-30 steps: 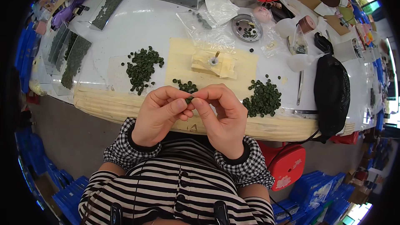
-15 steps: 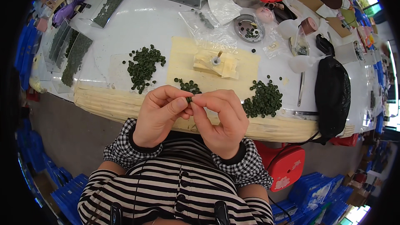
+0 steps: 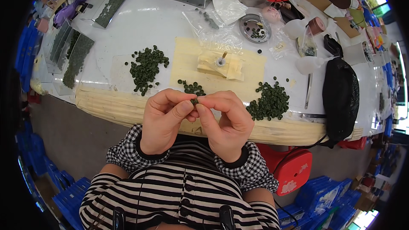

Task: The person is manually assembling small green plastic components at a workbench.

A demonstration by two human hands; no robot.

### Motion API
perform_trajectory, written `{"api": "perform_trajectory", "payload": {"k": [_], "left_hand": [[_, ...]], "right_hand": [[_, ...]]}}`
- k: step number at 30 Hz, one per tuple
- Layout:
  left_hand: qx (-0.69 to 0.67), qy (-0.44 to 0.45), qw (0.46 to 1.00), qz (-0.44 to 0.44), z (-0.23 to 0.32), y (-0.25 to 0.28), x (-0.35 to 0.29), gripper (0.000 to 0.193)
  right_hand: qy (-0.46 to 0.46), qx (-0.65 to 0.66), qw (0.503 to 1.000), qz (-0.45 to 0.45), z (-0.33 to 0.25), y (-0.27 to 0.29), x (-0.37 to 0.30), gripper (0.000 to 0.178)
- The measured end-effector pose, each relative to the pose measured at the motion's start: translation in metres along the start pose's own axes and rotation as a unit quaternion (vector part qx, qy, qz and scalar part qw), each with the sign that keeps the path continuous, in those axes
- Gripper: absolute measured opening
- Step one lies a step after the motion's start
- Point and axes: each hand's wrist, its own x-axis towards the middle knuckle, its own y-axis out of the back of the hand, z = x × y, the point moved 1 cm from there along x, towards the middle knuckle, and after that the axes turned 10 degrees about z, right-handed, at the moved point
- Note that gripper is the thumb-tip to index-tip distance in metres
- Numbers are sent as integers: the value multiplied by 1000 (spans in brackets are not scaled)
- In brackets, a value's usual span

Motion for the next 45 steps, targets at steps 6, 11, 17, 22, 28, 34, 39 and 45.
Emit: {"api": "perform_trajectory", "payload": {"k": [6, 11, 17, 22, 28, 34, 39, 45], "left_hand": [[32, -26, 999, -7, 1, -1, -2, 16], [86, -73, 994, -12, 4, -3, -3, 17], [85, -48, 995, -15, 8, -2, -2, 17], [40, -9, 999, -28, 11, 1, -1, 16], [147, -149, 977, -27, 13, 2, 1, 20], [209, -213, 954, -35, 16, 5, 7, 25], [236, -233, 943, -38, 14, 7, 9, 25], [213, -199, 955, -55, 16, 7, 10, 25]], "right_hand": [[18, 5, 1000, 19, 0, -2, -2, 18], [88, -50, 995, 25, 0, -2, 0, 20], [158, -110, 981, 11, -1, 0, 2, 22], [158, -120, 980, -20, -6, 1, 2, 24], [127, -82, 987, -54, -7, 3, 8, 26], [112, -114, 985, -67, -11, 4, 6, 28], [118, -131, 983, -60, -11, 3, 5, 29], [146, -163, 974, -59, -11, 5, 4, 30]]}}
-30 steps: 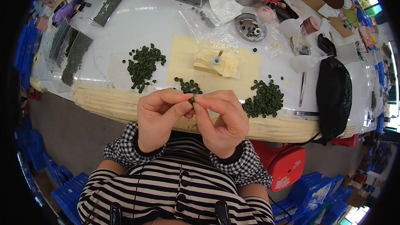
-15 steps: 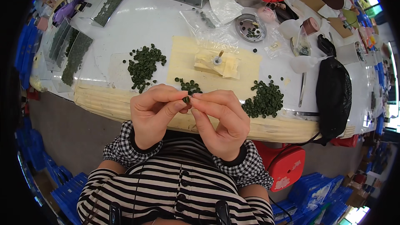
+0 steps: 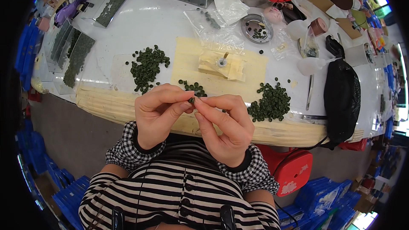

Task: The person is manually assembling small green plastic components at a workbench.

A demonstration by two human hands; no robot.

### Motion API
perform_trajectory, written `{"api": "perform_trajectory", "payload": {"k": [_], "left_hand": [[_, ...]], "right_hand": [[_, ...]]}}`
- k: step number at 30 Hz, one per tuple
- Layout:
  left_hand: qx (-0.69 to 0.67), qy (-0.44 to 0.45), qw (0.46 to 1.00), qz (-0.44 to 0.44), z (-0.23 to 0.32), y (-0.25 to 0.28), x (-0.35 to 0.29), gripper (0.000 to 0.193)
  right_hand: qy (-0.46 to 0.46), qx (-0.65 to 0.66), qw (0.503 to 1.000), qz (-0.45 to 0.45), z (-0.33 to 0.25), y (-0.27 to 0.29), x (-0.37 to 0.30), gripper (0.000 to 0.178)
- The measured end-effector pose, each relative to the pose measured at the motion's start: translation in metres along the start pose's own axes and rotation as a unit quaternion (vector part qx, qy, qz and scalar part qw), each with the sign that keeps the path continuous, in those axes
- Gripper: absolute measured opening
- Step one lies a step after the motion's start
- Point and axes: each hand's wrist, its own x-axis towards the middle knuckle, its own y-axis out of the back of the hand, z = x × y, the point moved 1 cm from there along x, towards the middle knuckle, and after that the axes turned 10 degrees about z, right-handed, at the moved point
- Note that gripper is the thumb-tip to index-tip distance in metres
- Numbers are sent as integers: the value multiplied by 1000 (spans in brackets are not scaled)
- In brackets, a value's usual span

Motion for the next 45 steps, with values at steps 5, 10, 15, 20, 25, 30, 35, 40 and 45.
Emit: {"api": "perform_trajectory", "payload": {"k": [5, 10, 15, 20, 25, 30, 35, 40, 45], "left_hand": [[-39, 21, 999, -1, -2, 0, 0, 23], [-47, 37, 998, -5, -3, 1, 0, 22], [9, -11, 999, -30, -4, 3, 2, 22], [-11, 10, 999, -31, -4, 3, 2, 22], [-82, 61, 995, 1, -6, 2, 0, 20], [-46, 31, 998, -28, -6, 5, 0, 21], [-57, 61, 996, -22, -4, 4, 0, 20], [-55, 55, 997, -21, -5, 3, -1, 18], [61, -53, 996, -37, -4, 5, 2, 18]], "right_hand": [[-17, 16, 1000, 9, 0, -1, -2, 31], [-10, 0, 1000, -2, -1, 0, -1, 31], [7, -25, 999, -34, -4, 6, 6, 31], [21, -37, 998, -38, -5, 6, 8, 31], [20, -37, 999, -29, -5, 6, 6, 32], [11, -32, 999, -23, -4, 6, 4, 32], [17, -33, 999, -24, -3, 6, 3, 33], [-11, 0, 999, -30, -2, 6, 0, 34], [-94, 98, 990, -31, -2, 3, -2, 34]]}}
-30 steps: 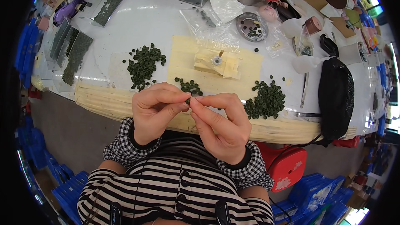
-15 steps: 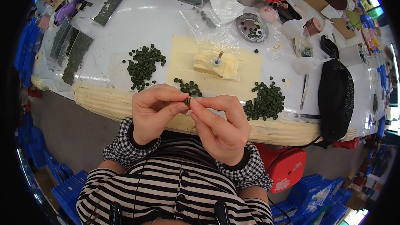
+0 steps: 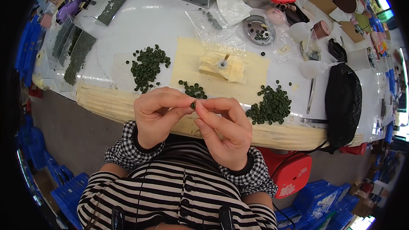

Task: The person is manually assembling small green plastic components at a workbench.

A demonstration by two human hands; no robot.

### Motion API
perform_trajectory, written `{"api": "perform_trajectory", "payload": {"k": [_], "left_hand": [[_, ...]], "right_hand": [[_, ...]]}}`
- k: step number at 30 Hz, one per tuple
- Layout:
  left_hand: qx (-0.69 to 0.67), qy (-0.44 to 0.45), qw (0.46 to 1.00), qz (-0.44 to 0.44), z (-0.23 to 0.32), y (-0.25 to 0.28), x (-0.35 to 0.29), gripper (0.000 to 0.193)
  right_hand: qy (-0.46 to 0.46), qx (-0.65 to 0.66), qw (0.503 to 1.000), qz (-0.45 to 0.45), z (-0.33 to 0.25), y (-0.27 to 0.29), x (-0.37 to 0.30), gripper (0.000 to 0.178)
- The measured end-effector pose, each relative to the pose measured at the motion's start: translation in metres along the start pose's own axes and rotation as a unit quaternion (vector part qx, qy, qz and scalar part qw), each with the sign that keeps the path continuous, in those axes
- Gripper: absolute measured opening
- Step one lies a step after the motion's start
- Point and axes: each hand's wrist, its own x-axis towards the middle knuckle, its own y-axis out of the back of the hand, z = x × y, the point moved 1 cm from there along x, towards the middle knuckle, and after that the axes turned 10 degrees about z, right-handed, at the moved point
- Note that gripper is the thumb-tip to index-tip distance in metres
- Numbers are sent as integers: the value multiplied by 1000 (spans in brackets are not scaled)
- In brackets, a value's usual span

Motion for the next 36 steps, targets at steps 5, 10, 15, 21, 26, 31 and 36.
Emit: {"api": "perform_trajectory", "payload": {"k": [5, 10, 15, 21, 26, 31, 36], "left_hand": [[-124, 124, 984, 14, -1, -2, -2, 19], [-100, 113, 989, 5, -1, -1, -1, 18], [-56, 56, 997, 0, -3, 1, 0, 18], [-126, 116, 985, 10, -2, 0, -1, 18], [-138, 119, 983, 9, -2, 1, -1, 18], [-141, 117, 983, 10, -2, 0, -1, 18], [-144, 117, 983, 12, -2, 0, -1, 18]], "right_hand": [[63, -83, 994, -17, 1, 2, 0, 34], [109, -124, 986, -23, 5, 4, 1, 33], [62, -64, 996, -12, 6, 2, 0, 34], [100, -90, 991, 1, 6, 1, 3, 34], [117, -102, 988, 3, 7, 3, 2, 34], [112, -91, 990, 2, 7, 2, 2, 34], [81, -67, 994, 5, 6, 0, 0, 33]]}}
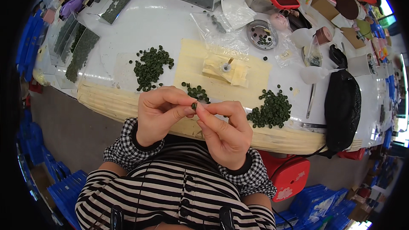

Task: The person is manually assembling small green plastic components at a workbench.

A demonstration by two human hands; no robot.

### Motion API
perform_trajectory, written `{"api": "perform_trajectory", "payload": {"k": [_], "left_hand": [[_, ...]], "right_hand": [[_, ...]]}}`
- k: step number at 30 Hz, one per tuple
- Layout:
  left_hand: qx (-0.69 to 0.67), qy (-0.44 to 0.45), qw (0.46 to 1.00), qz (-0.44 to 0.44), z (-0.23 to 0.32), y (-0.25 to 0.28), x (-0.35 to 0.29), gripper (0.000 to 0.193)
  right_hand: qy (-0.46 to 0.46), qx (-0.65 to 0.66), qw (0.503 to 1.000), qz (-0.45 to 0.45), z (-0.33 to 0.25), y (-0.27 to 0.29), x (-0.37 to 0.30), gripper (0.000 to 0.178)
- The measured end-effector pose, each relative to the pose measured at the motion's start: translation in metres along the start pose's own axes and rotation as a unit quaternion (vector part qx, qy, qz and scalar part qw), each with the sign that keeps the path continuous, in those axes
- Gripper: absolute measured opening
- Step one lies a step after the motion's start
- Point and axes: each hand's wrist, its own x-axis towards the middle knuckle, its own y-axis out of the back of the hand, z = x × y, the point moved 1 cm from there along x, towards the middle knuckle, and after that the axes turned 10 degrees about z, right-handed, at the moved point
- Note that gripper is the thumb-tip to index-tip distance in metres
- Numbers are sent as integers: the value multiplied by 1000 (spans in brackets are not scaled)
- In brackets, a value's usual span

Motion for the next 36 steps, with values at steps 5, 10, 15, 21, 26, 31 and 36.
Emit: {"api": "perform_trajectory", "payload": {"k": [5, 10, 15, 21, 26, 31, 36], "left_hand": [[11, -6, 1000, 0, 0, 1, 0, 18], [7, 1, 1000, 1, -1, 2, 0, 18], [8, -4, 1000, -8, -2, 3, 0, 18], [5, -10, 1000, -14, -3, 4, 1, 17], [11, -4, 1000, -5, -3, 3, 0, 17], [18, -4, 1000, -8, -2, 3, 1, 18], [17, -9, 1000, -7, -2, 3, 1, 18]], "right_hand": [[-13, -2, 1000, -5, -1, 0, -1, 33], [0, 0, 1000, -9, 0, 0, -1, 34], [9, 9, 1000, -11, 1, 0, -1, 36], [12, 7, 1000, -16, 2, 0, -1, 35], [12, 2, 1000, -15, 3, 0, -2, 35], [11, 2, 1000, -15, 3, 1, -2, 35], [11, 3, 1000, -16, 3, 0, -2, 34]]}}
